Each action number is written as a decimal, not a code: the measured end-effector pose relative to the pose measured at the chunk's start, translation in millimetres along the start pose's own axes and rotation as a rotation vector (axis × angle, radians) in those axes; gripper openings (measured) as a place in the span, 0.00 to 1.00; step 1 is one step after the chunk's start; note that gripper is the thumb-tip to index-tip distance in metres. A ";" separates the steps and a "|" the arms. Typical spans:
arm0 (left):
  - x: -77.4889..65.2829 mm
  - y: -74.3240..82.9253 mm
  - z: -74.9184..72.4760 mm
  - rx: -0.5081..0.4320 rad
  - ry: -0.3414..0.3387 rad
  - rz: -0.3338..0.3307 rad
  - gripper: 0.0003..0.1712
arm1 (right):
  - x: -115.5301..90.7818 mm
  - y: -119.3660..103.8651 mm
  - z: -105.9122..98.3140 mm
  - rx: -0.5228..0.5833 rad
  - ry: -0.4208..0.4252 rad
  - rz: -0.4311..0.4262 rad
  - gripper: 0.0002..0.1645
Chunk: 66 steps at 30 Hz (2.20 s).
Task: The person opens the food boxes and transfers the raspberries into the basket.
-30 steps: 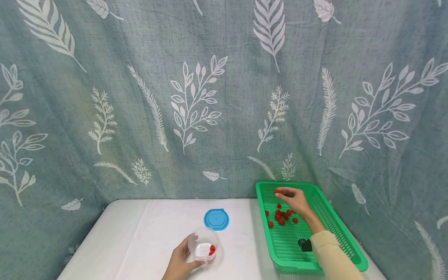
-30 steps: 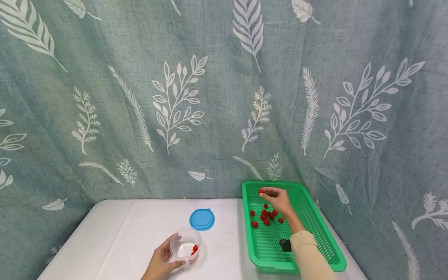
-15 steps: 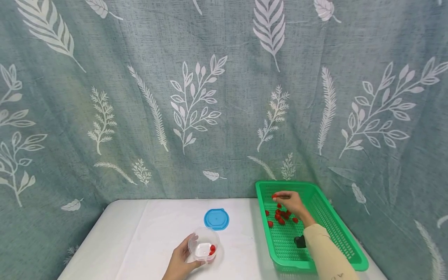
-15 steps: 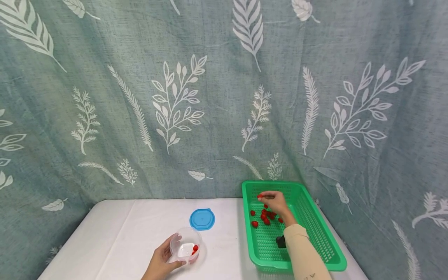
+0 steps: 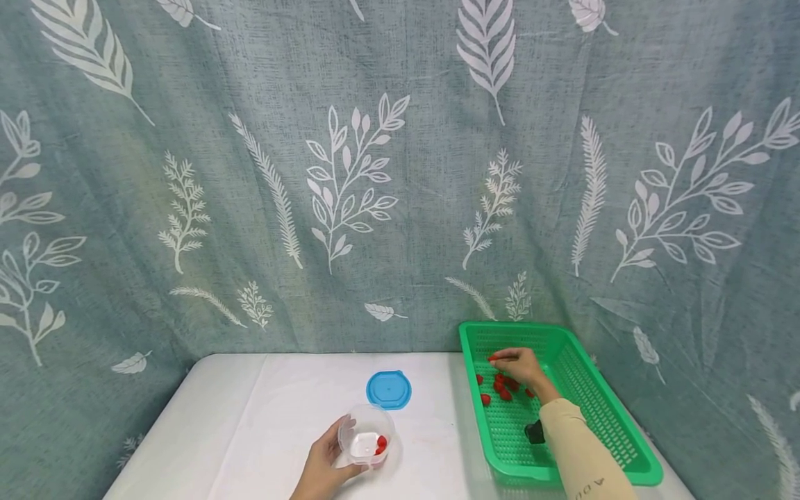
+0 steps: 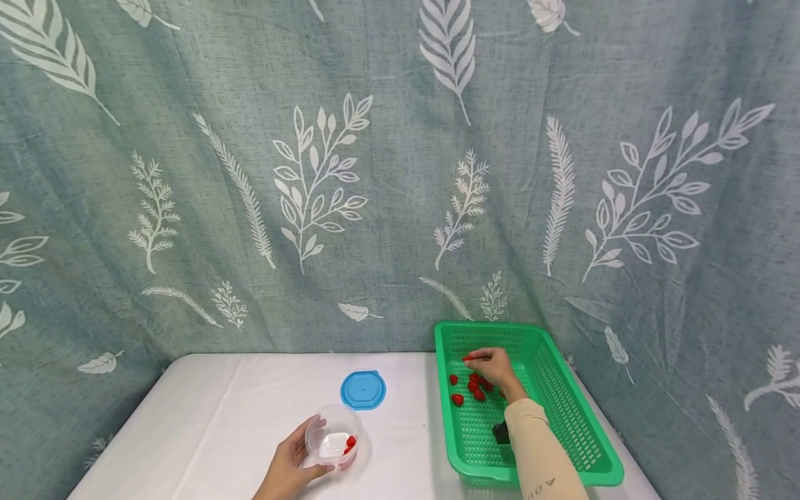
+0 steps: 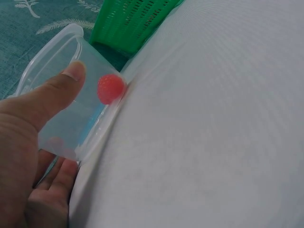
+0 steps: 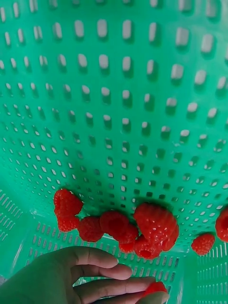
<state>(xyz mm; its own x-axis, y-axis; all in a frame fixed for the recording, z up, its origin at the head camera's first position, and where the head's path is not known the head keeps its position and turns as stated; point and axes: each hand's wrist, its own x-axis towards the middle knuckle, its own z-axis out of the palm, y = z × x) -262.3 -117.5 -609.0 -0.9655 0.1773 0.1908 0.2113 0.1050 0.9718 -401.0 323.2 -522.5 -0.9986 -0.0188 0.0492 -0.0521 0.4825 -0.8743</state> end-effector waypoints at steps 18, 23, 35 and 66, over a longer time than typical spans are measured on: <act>1.5 2.1 0.6 0.021 0.004 -0.046 0.57 | -4.2 -51.4 -13.1 -0.002 0.013 -0.129 0.22; -0.1 3.6 1.1 0.024 0.011 -0.044 0.57 | -24.3 -99.1 -9.7 0.049 -0.020 -0.199 0.24; -1.6 3.3 1.3 0.035 0.017 -0.051 0.56 | -88.8 -171.0 40.5 0.143 -0.094 -0.258 0.21; -2.9 4.2 -1.2 0.035 0.007 0.020 0.54 | -105.7 -127.8 222.9 -0.226 -0.434 -0.136 0.13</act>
<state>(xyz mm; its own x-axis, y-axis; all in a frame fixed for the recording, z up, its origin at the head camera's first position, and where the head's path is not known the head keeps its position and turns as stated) -258.7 -118.7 -605.4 -0.9621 0.1726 0.2112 0.2356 0.1360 0.9623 -290.5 68.4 -523.6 -0.8963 -0.4337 -0.0925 -0.2266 0.6273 -0.7451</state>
